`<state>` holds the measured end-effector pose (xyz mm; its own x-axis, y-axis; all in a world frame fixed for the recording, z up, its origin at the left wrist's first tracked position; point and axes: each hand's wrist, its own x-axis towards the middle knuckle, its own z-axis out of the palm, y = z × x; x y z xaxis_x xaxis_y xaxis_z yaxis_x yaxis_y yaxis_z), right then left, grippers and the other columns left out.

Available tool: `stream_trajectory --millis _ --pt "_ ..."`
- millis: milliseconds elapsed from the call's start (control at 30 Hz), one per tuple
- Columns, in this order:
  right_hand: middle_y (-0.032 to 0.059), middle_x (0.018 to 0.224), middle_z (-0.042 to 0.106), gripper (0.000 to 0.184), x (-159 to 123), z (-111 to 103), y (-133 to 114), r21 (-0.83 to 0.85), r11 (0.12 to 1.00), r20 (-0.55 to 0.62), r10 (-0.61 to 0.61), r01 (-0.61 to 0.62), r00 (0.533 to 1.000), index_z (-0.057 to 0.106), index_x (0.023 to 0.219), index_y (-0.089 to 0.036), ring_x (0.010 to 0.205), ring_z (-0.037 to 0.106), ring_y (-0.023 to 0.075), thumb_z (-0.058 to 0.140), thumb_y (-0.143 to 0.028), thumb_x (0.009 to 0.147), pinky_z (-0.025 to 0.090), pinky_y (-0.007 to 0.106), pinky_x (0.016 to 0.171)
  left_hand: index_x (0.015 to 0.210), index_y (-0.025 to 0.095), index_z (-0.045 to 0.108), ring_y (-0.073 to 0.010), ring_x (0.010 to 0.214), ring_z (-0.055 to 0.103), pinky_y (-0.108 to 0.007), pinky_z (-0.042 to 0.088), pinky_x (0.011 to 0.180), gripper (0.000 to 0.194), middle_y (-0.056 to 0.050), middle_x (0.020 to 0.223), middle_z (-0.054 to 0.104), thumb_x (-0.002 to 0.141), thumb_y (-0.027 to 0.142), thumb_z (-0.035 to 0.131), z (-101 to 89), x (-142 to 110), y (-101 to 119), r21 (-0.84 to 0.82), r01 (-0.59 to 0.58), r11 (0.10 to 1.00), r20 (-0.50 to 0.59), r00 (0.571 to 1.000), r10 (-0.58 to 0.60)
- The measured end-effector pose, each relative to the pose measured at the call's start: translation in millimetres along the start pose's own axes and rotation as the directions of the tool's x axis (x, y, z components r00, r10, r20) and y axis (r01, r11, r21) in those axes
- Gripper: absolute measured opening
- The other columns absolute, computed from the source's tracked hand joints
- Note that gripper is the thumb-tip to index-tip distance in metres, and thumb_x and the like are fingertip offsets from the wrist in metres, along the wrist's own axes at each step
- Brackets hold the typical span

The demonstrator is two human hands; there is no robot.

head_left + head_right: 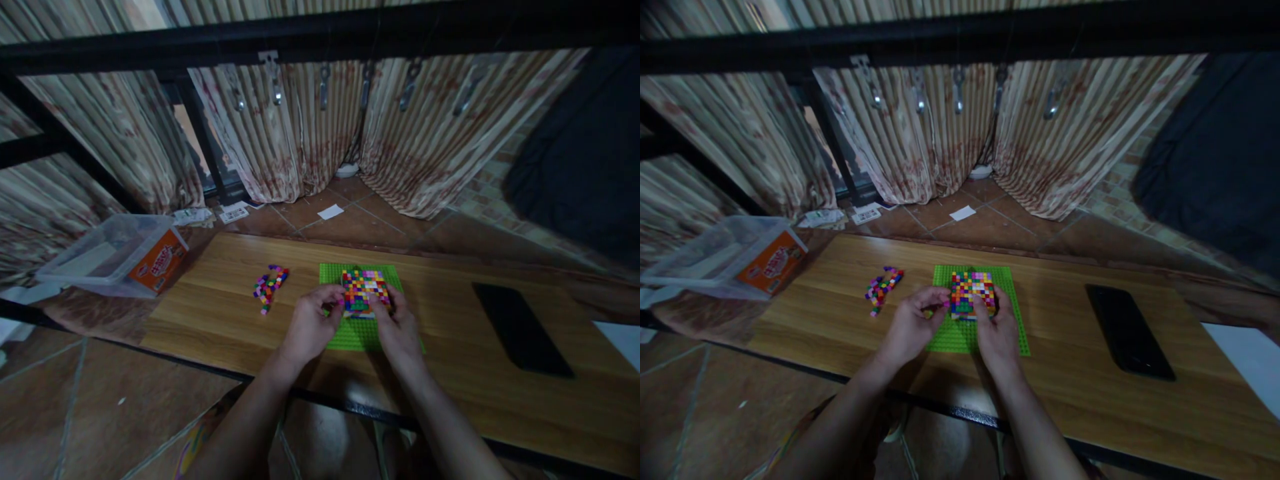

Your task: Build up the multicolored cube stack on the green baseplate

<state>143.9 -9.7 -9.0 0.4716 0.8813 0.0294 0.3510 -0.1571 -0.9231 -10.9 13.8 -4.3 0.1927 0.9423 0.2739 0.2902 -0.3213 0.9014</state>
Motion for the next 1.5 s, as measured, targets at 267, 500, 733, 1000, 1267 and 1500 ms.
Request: stream_trajectory --millis 267,500,733,1000,1267,1500 --pt "0.0135 0.116 0.065 0.063 1.3 0.4 4.2 0.009 1.000 0.007 -0.005 0.005 1.000 0.055 0.125 -0.017 0.105 0.060 0.0278 0.053 -0.059 0.079 0.042 0.044 0.094 0.096 0.019 0.062 -0.0128 0.080 0.066 -0.025 0.054 0.077 0.023 -0.002 0.088 0.069 0.076 0.010 0.060 3.6 1.5 0.7 -0.019 0.003 1.000 -0.009 1.000 -0.004" --pt "0.0149 0.119 0.064 0.064 2.7 0.5 7.0 -0.002 1.000 0.004 -0.012 0.012 1.000 0.055 0.126 -0.016 0.109 0.058 0.0285 0.054 -0.059 0.079 0.040 0.045 0.096 0.078 0.019 0.068 -0.0138 0.075 0.064 -0.026 0.051 0.074 0.010 -0.002 0.079 0.068 0.079 0.014 0.059 1.4 2.3 3.9 0.044 -0.045 0.998 0.030 0.999 0.044" --pt "0.0145 0.117 0.065 0.063 0.7 0.1 2.2 -0.015 1.000 0.012 -0.017 0.017 1.000 0.054 0.126 -0.015 0.106 0.060 0.0280 0.052 -0.058 0.080 0.041 0.044 0.094 0.083 0.021 0.071 -0.0155 0.086 0.065 -0.028 0.051 0.083 0.015 -0.003 0.088 0.069 0.079 0.012 0.059 -0.9 2.7 7.9 0.014 -0.065 0.998 0.044 0.997 0.064" --pt "0.0152 0.119 0.064 0.064 0.8 1.0 2.8 -0.001 1.000 -0.009 0.000 0.000 1.000 0.055 0.125 -0.015 0.110 0.058 0.0289 0.054 -0.058 0.078 0.040 0.044 0.096 0.098 0.020 0.067 -0.0127 0.078 0.065 -0.025 0.053 0.077 0.025 -0.002 0.089 0.068 0.076 0.011 0.061 3.8 2.0 -0.1 -0.010 0.026 1.000 -0.010 1.000 -0.026" --pt "0.0147 0.116 0.065 0.063 -0.2 0.2 -1.2 -0.013 1.000 0.018 0.013 -0.013 1.000 0.054 0.125 -0.014 0.105 0.061 0.0277 0.052 -0.057 0.080 0.043 0.041 0.092 0.108 0.020 0.062 -0.0120 0.078 0.064 -0.024 0.053 0.078 0.032 -0.001 0.084 0.064 0.077 0.011 0.060 4.9 3.3 2.7 -0.086 0.048 0.995 0.003 0.999 -0.048" --pt "0.0150 0.115 0.064 0.068 -2.9 1.7 -1.5 -0.019 1.000 0.022 -0.005 0.005 1.000 0.051 0.128 -0.014 0.104 0.060 0.0282 0.054 -0.059 0.078 0.042 0.042 0.093 0.107 0.019 0.063 -0.0134 0.083 0.065 -0.025 0.052 0.080 0.029 -0.002 0.087 0.066 0.080 0.012 0.055 3.6 2.8 3.2 -0.090 0.026 0.996 -0.001 1.000 -0.026"
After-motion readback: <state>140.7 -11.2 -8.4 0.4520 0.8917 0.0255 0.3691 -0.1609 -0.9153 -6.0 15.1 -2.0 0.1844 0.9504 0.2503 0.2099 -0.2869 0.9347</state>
